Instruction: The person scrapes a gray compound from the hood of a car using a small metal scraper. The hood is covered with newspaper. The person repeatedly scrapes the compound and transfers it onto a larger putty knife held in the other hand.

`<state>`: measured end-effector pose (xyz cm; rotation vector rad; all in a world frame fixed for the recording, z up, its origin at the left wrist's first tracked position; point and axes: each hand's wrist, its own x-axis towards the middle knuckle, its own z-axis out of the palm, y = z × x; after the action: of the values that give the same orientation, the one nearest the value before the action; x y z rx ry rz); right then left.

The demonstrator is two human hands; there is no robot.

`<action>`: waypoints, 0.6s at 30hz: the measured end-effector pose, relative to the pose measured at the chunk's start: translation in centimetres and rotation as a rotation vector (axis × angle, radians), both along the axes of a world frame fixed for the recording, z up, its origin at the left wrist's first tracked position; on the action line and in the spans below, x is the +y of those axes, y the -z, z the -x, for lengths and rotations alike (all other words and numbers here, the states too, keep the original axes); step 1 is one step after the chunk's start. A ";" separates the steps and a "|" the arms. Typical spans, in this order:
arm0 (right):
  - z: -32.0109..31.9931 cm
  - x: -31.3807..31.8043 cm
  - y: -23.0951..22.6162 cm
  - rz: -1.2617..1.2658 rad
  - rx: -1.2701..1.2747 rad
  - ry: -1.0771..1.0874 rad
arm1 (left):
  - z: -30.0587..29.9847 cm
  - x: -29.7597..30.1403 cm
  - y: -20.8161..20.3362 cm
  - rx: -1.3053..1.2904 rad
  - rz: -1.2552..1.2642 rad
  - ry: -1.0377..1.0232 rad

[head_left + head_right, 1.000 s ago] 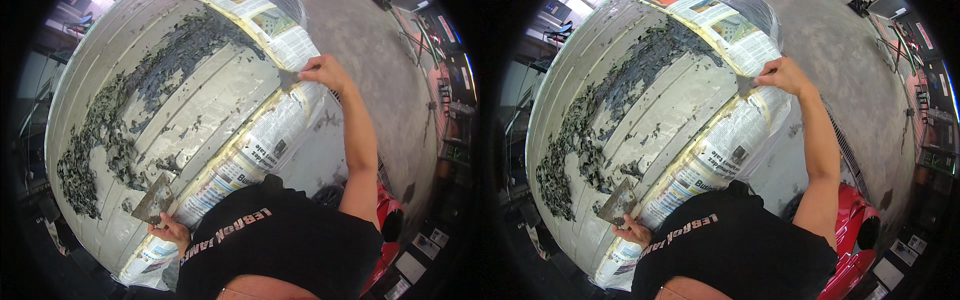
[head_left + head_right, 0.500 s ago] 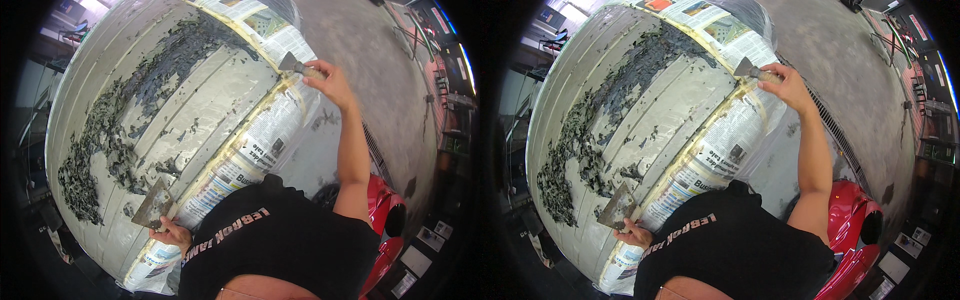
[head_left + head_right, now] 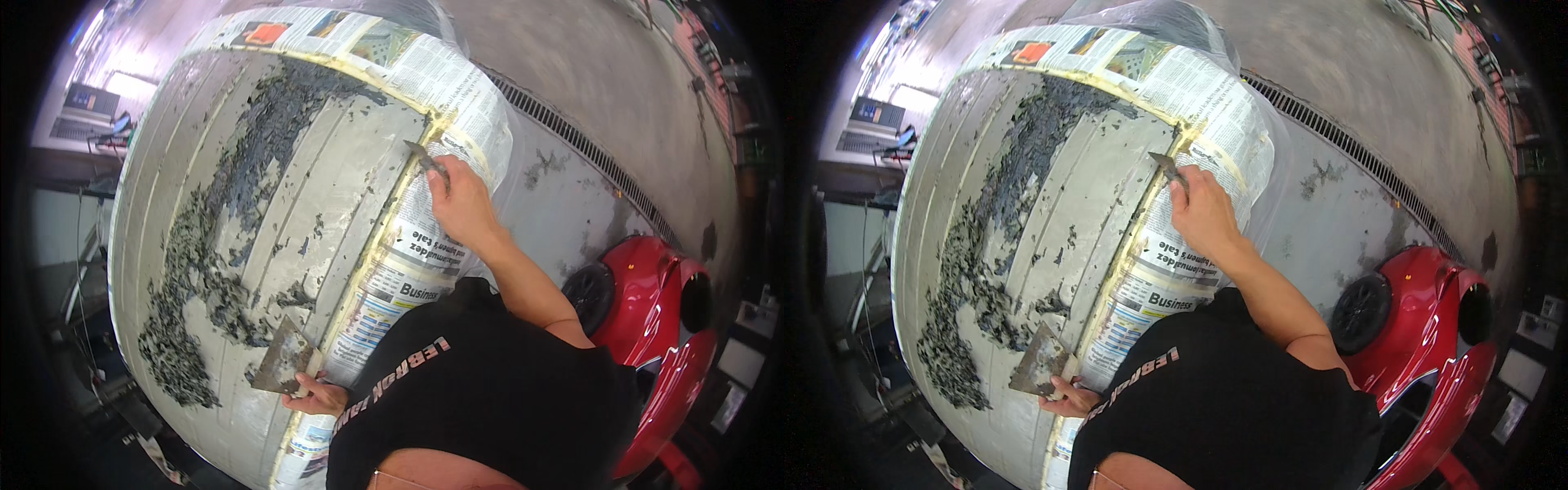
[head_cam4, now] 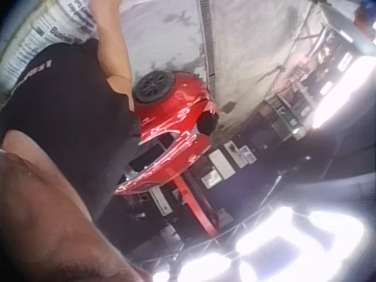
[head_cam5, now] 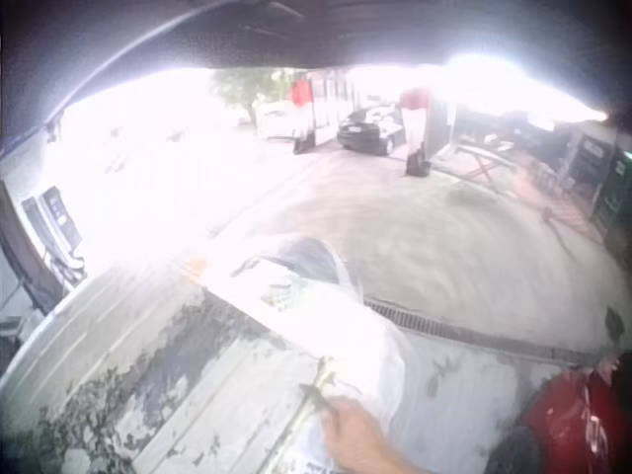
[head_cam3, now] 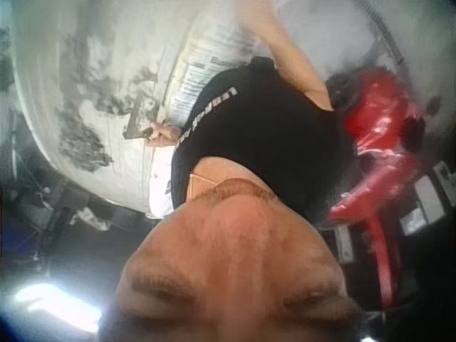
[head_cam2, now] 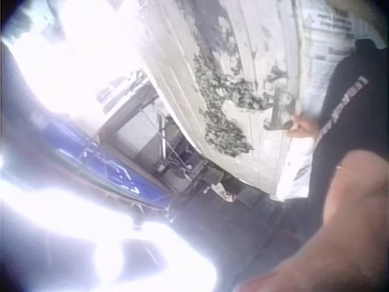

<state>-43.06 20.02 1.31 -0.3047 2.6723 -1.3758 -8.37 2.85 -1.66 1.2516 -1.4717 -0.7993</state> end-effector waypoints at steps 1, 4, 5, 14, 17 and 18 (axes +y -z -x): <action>-0.2 -0.1 0.4 -0.014 0.009 0.016 | 0.7 0.2 -0.3 0.023 0.015 -0.008; -0.3 -0.7 0.5 0.013 -0.011 0.046 | 0.3 -0.1 -0.2 0.014 -0.017 0.022; -0.4 -0.8 0.4 0.011 -0.017 0.055 | 0.2 -0.1 -0.2 0.002 -0.026 0.045; 0.7 -1.2 -0.6 -0.085 -0.046 0.097 | -0.8 -0.7 0.6 0.010 0.006 0.084; 1.1 -0.9 -1.6 -0.124 -0.091 0.097 | -0.8 -0.6 0.4 0.016 -0.011 0.097; 1.0 -0.8 -1.5 -0.116 -0.084 0.084 | -0.8 -0.6 0.4 0.022 -0.008 0.100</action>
<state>-44.11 19.17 2.83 -0.1214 2.7091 -1.2194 -7.58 2.21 -2.09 1.1782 -1.5240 -0.8835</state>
